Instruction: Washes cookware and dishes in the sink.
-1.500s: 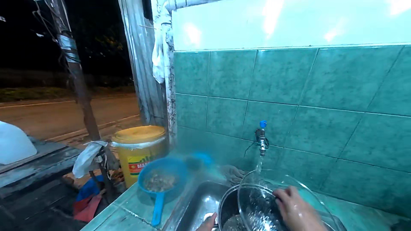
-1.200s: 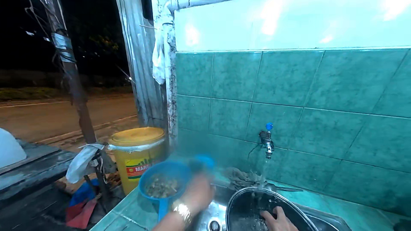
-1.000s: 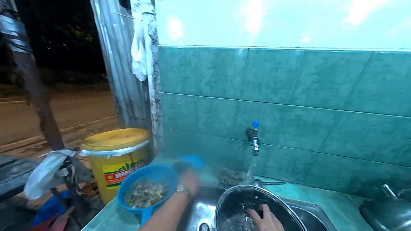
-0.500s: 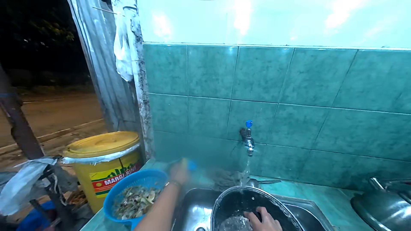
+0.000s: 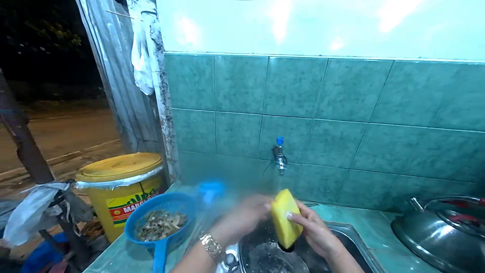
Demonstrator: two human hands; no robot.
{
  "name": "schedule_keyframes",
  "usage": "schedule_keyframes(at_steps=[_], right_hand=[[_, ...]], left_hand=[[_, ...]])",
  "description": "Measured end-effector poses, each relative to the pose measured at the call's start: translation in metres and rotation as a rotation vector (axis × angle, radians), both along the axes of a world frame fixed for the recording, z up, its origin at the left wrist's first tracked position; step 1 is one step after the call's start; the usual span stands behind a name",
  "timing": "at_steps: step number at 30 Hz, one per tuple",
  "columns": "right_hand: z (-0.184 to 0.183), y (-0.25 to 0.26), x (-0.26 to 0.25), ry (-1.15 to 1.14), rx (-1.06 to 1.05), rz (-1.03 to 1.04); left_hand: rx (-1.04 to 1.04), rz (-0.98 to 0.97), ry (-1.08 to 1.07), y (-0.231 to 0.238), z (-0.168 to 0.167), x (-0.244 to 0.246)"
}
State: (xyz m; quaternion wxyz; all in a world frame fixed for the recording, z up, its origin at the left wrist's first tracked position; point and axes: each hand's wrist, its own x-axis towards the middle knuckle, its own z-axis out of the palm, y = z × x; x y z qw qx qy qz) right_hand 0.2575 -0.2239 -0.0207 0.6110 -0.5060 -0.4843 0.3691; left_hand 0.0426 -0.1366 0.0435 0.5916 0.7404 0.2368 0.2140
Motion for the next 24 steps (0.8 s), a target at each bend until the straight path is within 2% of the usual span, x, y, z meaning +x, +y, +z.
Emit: schedule_keyframes(at_steps=[2,4,5,6,8,10,13,16,18,21,24], right_hand=[[0.007,-0.002,0.008,-0.105,-0.08,-0.094],[0.016,-0.003,0.024,-0.428,-0.2,-0.377],[0.02,-0.004,0.029,-0.629,-0.326,-0.478],[0.022,-0.002,0.03,-0.795,-0.47,-0.495],[0.008,0.011,0.029,-0.974,-0.638,-0.354],[-0.008,0.029,0.027,-0.967,-0.625,-0.105],[-0.006,0.051,0.016,-0.929,-0.449,0.275],[0.001,0.072,-0.01,-1.0,-0.408,0.479],[0.001,0.084,-0.01,-1.066,-0.405,0.445],[-0.007,0.08,0.025,-1.177,-0.477,0.216],[-0.026,0.041,0.063,-1.069,-0.406,0.062]], left_hand=[[0.159,0.086,0.13,-0.003,-0.017,0.01],[0.392,0.105,0.359,-0.017,-0.029,0.021],[0.478,0.077,0.457,-0.03,-0.037,0.03],[0.542,0.033,0.526,-0.045,-0.048,0.04],[0.604,-0.045,0.614,-0.069,-0.075,0.06],[0.601,-0.042,0.64,-0.078,-0.094,0.074],[0.594,-0.038,0.646,-0.078,-0.098,0.073],[0.614,-0.05,0.649,-0.074,-0.099,0.071],[0.618,-0.042,0.647,-0.071,-0.098,0.072],[0.571,-0.059,0.669,-0.069,-0.094,0.072],[0.558,-0.075,0.665,-0.064,-0.092,0.071]])
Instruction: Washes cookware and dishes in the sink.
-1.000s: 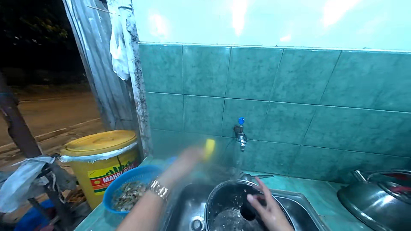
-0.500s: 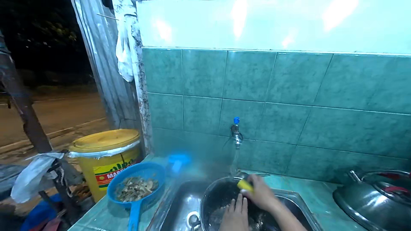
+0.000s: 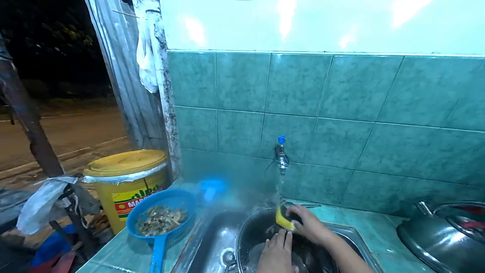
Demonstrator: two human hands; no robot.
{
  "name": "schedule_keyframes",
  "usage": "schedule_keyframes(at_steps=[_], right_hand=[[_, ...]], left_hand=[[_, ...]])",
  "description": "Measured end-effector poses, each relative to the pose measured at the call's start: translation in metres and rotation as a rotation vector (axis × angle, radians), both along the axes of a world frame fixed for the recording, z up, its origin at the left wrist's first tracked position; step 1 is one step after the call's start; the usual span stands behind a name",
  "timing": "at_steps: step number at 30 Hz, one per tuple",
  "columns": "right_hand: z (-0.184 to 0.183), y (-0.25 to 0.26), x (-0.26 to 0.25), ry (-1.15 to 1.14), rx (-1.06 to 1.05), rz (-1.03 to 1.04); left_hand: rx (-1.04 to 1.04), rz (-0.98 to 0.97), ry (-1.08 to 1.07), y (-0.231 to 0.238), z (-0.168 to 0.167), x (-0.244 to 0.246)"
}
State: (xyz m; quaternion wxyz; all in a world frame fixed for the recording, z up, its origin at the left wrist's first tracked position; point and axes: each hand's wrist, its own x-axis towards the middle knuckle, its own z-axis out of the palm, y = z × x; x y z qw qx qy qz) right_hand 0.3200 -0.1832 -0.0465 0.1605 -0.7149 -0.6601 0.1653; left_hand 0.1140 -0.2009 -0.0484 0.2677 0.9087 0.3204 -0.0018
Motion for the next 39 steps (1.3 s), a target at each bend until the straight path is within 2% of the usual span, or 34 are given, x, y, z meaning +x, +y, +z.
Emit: schedule_keyframes(at_steps=[3,5,7,10,12,15,17,20,21,23,25,27,29,32,33,36,39], right_hand=[[-0.025,-0.056,0.007,0.101,0.21,-0.147],[-0.031,-0.092,-0.004,0.105,0.274,-0.205],[-0.03,-0.124,-0.023,0.078,0.305,-0.145],[-0.028,-0.151,-0.063,0.033,0.316,0.07],[-0.031,-0.147,-0.096,-0.042,0.317,0.198],[-0.028,-0.113,-0.136,-0.171,0.263,0.307],[-0.013,-0.085,-0.154,-0.242,0.13,0.263],[0.012,-0.043,-0.167,-0.117,-0.27,0.092],[0.004,-0.026,-0.165,-0.042,-0.307,0.049],[-0.041,0.007,-0.155,0.003,-0.215,0.062],[-0.062,0.003,-0.158,-0.043,-0.077,0.065],[-0.025,-0.046,-0.167,-0.152,-0.054,0.109],[-0.004,-0.092,-0.164,-0.16,0.03,0.196],[-0.026,-0.131,-0.131,-0.048,0.262,0.198],[-0.029,-0.14,-0.116,-0.038,0.279,0.161],[-0.025,-0.147,-0.06,-0.137,0.229,-0.055],[-0.016,-0.135,-0.023,-0.282,0.005,-0.233]], left_hand=[[-0.005,-0.027,0.036,0.004,0.008,0.002],[0.007,-0.061,0.056,0.011,0.016,0.001],[0.014,-0.117,0.054,0.022,0.025,-0.001],[0.014,-0.196,0.102,0.037,0.039,-0.001],[0.021,-0.227,0.168,0.043,0.048,0.004],[0.031,-0.261,0.252,0.046,0.058,0.013],[0.05,-0.281,0.301,0.05,0.063,0.02],[0.097,-0.294,0.348,0.052,0.066,0.03],[0.119,-0.292,0.361,0.051,0.066,0.032],[0.155,-0.279,0.375,0.047,0.065,0.035],[0.159,-0.271,0.381,0.045,0.064,0.037],[0.149,-0.279,0.365,0.047,0.063,0.037],[0.145,-0.306,0.35,0.051,0.061,0.036],[0.153,-0.344,0.348,0.055,0.061,0.036],[0.154,-0.354,0.351,0.056,0.061,0.035],[0.159,-0.371,0.344,0.057,0.063,0.036],[0.143,-0.405,0.329,0.061,0.064,0.037]])
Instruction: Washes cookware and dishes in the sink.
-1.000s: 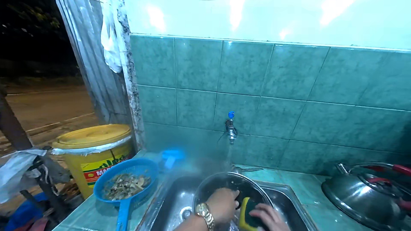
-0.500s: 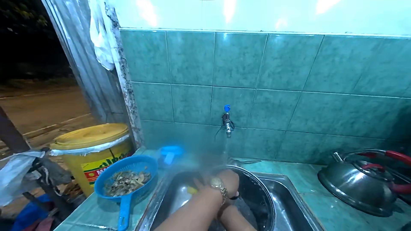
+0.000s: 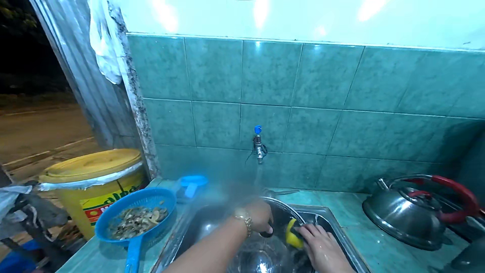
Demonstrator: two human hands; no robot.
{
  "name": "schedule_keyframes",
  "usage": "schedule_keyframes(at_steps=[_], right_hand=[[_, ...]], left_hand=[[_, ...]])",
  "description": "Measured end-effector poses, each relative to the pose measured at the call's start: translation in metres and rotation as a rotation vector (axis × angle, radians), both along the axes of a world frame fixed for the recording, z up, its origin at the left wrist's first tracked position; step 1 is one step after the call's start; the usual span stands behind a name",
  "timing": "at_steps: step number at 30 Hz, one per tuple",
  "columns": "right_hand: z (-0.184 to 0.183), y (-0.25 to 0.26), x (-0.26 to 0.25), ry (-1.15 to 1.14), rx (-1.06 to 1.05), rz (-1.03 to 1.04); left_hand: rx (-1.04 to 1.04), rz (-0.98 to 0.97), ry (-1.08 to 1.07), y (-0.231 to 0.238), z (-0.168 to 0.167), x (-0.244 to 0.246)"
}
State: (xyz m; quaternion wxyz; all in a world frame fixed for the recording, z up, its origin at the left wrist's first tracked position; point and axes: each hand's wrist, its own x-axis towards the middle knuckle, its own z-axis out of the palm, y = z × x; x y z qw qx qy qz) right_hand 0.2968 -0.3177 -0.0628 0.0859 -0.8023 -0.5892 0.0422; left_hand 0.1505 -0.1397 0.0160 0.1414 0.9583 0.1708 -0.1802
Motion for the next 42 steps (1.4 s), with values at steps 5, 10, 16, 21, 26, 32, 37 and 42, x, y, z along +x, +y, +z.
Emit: schedule_keyframes(at_steps=[5,10,16,21,26,32,37,42], right_hand=[[0.03,0.025,-0.013,0.093,0.025,-0.195],[0.043,0.051,-0.065,0.217,0.057,-0.056],[0.042,0.096,-0.083,0.162,-0.203,-0.071],[0.038,0.085,-0.088,0.228,-0.098,-0.092],[0.037,0.078,-0.096,0.228,0.045,-0.058],[0.038,0.094,-0.077,0.182,0.507,0.119],[0.028,0.096,-0.056,0.276,0.754,0.358],[0.032,0.075,-0.028,0.642,0.988,0.234]], left_hand=[[-0.222,0.237,-0.115,0.024,-0.001,-0.008],[-0.299,0.571,-0.385,0.047,-0.009,-0.008],[-0.326,0.634,-0.519,0.053,-0.002,0.006],[-0.211,0.635,-0.374,0.056,-0.004,-0.016],[-0.272,0.746,-0.306,0.065,-0.012,-0.051],[-0.913,0.939,-0.749,0.063,-0.001,-0.08],[-0.895,0.877,-0.935,0.025,0.054,-0.097],[-0.585,0.691,-1.02,-0.015,0.07,-0.11]])
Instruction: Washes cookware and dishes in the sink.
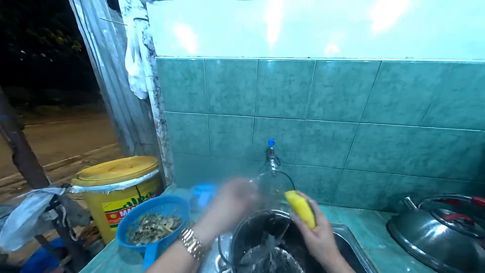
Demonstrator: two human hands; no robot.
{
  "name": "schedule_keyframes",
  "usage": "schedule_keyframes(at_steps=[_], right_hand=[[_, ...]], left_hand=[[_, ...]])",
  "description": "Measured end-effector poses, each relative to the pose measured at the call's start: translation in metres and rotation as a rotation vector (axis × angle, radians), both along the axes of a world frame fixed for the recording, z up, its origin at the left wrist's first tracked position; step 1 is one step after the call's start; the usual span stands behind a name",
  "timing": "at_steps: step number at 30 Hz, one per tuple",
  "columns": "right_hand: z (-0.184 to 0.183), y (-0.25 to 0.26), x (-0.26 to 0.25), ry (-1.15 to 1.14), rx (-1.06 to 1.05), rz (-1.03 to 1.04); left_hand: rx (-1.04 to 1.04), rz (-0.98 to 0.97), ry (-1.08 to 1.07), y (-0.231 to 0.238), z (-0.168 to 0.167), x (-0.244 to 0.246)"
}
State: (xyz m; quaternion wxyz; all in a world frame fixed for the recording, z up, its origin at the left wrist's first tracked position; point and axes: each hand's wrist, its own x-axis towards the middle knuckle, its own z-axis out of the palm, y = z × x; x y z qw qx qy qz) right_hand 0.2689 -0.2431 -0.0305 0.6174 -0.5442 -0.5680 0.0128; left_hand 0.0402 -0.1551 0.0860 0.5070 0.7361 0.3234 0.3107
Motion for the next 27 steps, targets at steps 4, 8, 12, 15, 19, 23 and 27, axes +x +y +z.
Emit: schedule_keyframes(at_steps=[4,8,12,15,19,23,27], right_hand=[[0.019,-0.026,0.02,0.74,-0.09,-0.185],[0.02,-0.052,0.027,1.183,-0.285,0.014],[-0.009,-0.049,0.014,1.414,-0.229,0.18],[-0.024,-0.035,0.003,1.481,-0.158,0.124],[-0.034,-0.021,-0.006,1.48,-0.116,0.141],[-0.037,-0.008,-0.016,1.326,-0.221,0.184],[-0.032,0.018,-0.006,0.534,-0.511,-0.08]], left_hand=[[0.638,-0.085,0.122,-0.035,-0.018,0.001],[1.289,-0.187,0.006,-0.053,-0.065,0.004],[1.53,-0.283,0.032,-0.035,-0.107,-0.003],[1.338,-0.168,0.146,-0.024,-0.112,-0.014],[0.586,0.1,0.032,-0.005,-0.112,-0.047],[-0.474,0.132,-0.36,-0.01,-0.111,-0.046],[-0.589,0.065,-0.43,-0.017,-0.103,-0.039]])
